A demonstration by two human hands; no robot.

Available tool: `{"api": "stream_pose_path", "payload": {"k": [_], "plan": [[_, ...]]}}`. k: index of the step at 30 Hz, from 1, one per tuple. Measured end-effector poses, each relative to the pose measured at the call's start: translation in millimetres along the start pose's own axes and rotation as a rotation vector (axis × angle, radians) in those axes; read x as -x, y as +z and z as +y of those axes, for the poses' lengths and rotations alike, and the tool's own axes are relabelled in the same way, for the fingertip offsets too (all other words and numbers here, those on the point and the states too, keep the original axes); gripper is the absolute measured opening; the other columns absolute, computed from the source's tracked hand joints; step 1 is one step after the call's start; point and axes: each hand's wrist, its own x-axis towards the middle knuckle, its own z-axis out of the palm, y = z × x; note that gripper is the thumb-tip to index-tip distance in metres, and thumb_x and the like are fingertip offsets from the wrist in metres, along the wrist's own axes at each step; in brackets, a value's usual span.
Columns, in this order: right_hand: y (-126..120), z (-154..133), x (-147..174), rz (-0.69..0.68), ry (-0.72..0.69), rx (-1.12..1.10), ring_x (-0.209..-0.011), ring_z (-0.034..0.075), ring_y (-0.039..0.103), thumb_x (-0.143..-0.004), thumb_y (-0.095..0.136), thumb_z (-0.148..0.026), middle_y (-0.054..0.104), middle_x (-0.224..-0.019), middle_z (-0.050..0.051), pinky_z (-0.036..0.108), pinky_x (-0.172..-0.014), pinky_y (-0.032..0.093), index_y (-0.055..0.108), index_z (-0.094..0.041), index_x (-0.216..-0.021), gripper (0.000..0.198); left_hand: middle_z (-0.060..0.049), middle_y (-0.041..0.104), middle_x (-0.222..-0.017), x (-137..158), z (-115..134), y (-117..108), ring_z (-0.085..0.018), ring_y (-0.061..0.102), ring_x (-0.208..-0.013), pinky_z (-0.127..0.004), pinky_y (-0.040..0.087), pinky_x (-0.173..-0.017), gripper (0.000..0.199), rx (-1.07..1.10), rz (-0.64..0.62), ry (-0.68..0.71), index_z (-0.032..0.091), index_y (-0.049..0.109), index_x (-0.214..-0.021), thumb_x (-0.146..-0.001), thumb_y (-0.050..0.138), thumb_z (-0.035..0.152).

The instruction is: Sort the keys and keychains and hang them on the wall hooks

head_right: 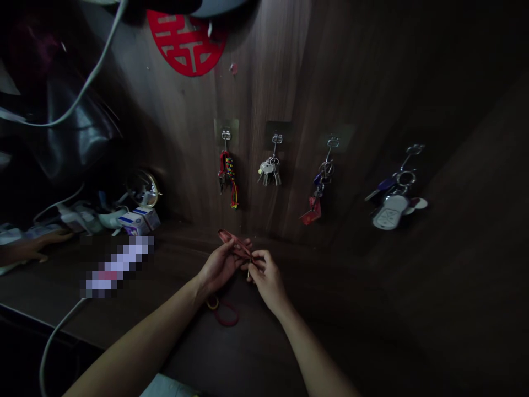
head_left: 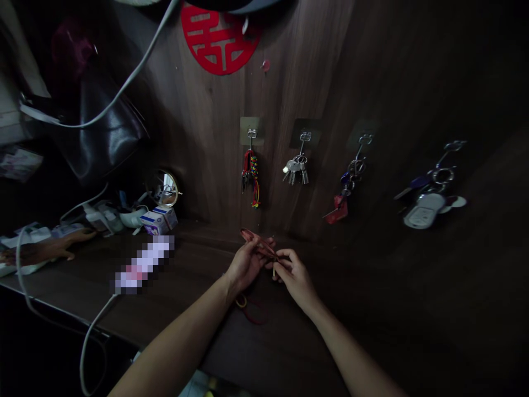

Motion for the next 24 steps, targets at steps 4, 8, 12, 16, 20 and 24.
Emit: {"api": "stream_pose_path", "payload": {"k": [4, 8, 12, 16, 20, 24], "plan": [[-3.9, -2.6, -0.3, -0.011, 0.048, -0.056, -0.048, 0.011, 0.055, -0.072, 0.059, -0.046, 0.066, -0.072, 0.001, 0.023, -0.046, 0.041, 0.046, -0.021, -0.093, 0.035, -0.013, 0.065, -0.105, 3.4, -0.1, -0.2, -0.019, 0.063, -0.089, -0.03, 0.048, -0.076, 0.01, -0.055, -0.031, -0.025, 0.015, 0.057, -0.09, -0.082, 0.054, 0.019], [-4.9, -5.5, -0.3, -0.01, 0.038, -0.086, -0.047, 0.011, 0.053, -0.072, 0.06, -0.045, 0.059, -0.059, -0.003, 0.022, -0.045, 0.037, 0.051, -0.019, -0.094, 0.035, -0.013, 0.064, -0.11, 5.3, -0.9, 0.2, -0.018, 0.064, -0.083, -0.031, 0.048, -0.072, 0.021, -0.134, -0.074, -0.036, 0.015, 0.057, -0.099, -0.078, 0.054, 0.014], [-5.2, -9.1, 0.4, -0.009, 0.044, -0.11, -0.047, 0.011, 0.05, -0.073, 0.059, -0.044, 0.059, -0.058, -0.003, 0.023, -0.046, 0.037, 0.051, -0.019, -0.096, 0.035, -0.013, 0.063, -0.112, 5.3, 1.1, 0.4, -0.019, 0.063, -0.087, -0.031, 0.048, -0.075, 0.028, -0.201, -0.097, -0.019, 0.014, 0.06, -0.102, -0.076, 0.051, 0.013], [-6.8, -11.3, 0.7, 0.014, -0.003, -0.136, -0.048, 0.01, 0.046, -0.076, 0.056, -0.04, 0.064, -0.067, 0.0, 0.023, -0.047, 0.036, 0.049, -0.019, -0.099, 0.032, -0.01, 0.066, -0.105, 4.7, 5.6, -2.4, -0.02, 0.062, -0.092, -0.032, 0.046, -0.082, 0.034, -0.28, -0.089, 0.045, 0.014, 0.063, -0.102, -0.07, 0.052, 0.008], [-8.3, -11.8, 0.4, 0.054, -0.053, -0.123, -0.048, 0.01, 0.045, -0.077, 0.054, -0.04, 0.064, -0.067, 0.0, 0.024, -0.047, 0.036, 0.047, -0.02, -0.101, 0.032, -0.008, 0.068, -0.09, 4.5, 10.0, -5.3, -0.021, 0.063, -0.085, -0.031, 0.047, -0.078, 0.033, -0.385, -0.018, 0.131, 0.015, 0.065, -0.1, -0.07, 0.052, 0.011], [-10.0, -9.3, -1.0, 0.077, -0.086, -0.101, -0.047, 0.01, 0.045, -0.078, 0.053, -0.041, 0.063, -0.068, 0.0, 0.024, -0.046, 0.036, 0.046, -0.02, -0.102, 0.033, -0.003, 0.067, -0.074, 2.2, 15.7, -6.8, -0.015, 0.061, -0.068, -0.023, 0.045, -0.064, 0.024, -0.389, 0.106, 0.235, 0.015, 0.066, -0.092, -0.07, 0.058, 0.018]]}}
